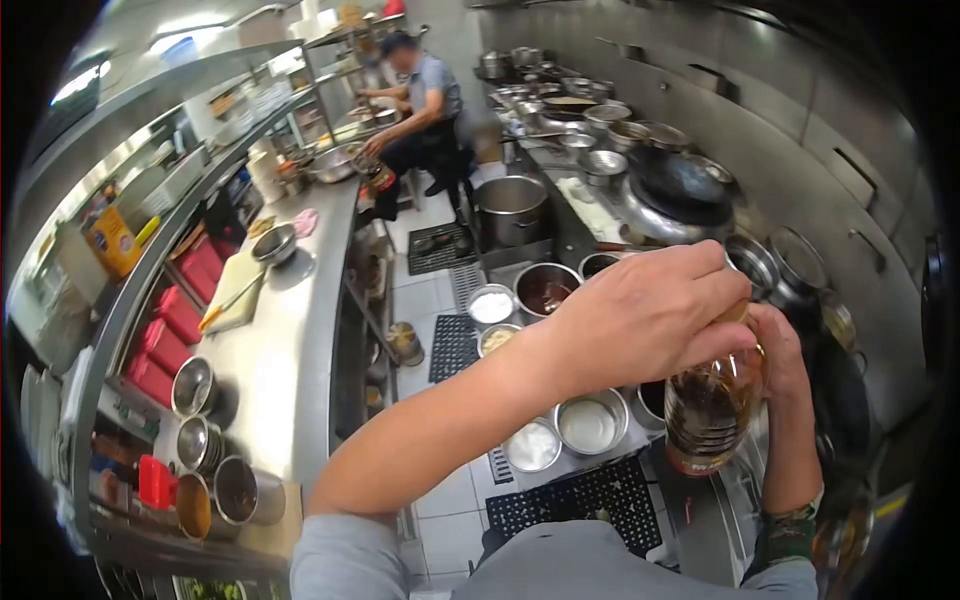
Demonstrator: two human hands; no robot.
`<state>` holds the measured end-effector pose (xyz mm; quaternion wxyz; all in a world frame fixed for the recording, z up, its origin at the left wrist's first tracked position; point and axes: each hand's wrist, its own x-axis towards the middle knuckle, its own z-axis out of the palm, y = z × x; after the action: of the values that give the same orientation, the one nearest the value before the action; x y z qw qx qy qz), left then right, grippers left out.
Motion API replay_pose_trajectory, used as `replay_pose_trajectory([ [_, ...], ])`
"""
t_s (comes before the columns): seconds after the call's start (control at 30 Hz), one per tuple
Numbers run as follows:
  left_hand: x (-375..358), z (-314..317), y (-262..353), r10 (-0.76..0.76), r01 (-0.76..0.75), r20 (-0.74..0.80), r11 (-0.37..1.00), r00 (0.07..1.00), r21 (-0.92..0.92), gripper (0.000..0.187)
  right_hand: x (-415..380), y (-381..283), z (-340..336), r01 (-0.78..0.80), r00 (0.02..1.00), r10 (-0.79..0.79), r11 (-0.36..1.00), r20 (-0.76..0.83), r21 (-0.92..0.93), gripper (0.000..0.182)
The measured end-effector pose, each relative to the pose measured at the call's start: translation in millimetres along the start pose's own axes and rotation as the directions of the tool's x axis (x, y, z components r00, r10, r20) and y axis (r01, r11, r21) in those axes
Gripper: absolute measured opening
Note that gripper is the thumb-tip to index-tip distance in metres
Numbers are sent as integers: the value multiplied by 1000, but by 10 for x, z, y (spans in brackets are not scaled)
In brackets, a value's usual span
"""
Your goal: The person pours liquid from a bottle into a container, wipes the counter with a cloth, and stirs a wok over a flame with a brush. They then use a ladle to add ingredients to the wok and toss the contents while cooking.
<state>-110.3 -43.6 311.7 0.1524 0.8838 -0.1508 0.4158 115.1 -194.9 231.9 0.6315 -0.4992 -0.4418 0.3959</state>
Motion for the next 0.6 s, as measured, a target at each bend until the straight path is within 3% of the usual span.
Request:
replay_pose_trajectory([
  [0.13,48,98,-121,76,-77,-42,997,996,-9,35,-79,-155,-13,46,995,-56,992,-84,-120,40],
  [0.23,108,310,-319,71,-80,-103,993,992,-85,29,-38,-251,87,9,966,-56,983,-254,-181,38],
  [0.27,122,408,-414,45,-58,-117,993,992,-105,28,-8,-256,-95,-71,992,52,984,-116,-165,35],
  [0.3,144,505,-507,58,-75,-125,988,990,-135,28,40,-242,-26,-68,983,53,995,-177,-78,34],
  [0.33,156,591,-595,61,-80,-145,989,987,-126,28,71,-297,-131,-142,987,138,989,82,34,35],
  [0.4,167,666,-703,51,-69,-149,990,987,-119,30,113,-191,-268,-120,983,130,989,127,-84,37],
  [0.43,182,678,-702,-223,211,-8,935,975,-284,33,160,-169,-332,-136,982,144,988,121,-70,37],
  [0.47,122,744,-715,-470,502,183,765,864,-404,36,208,-133,-409,-100,984,134,963,121,-252,38],
  [0.53,23,872,-1062,-495,672,454,558,741,-488,37,267,-61,-474,-32,980,125,863,152,-504,42],
  [0.6,-142,983,-1193,-521,685,447,594,727,-422,26,353,206,-570,93,983,34,758,181,-646,41],
])
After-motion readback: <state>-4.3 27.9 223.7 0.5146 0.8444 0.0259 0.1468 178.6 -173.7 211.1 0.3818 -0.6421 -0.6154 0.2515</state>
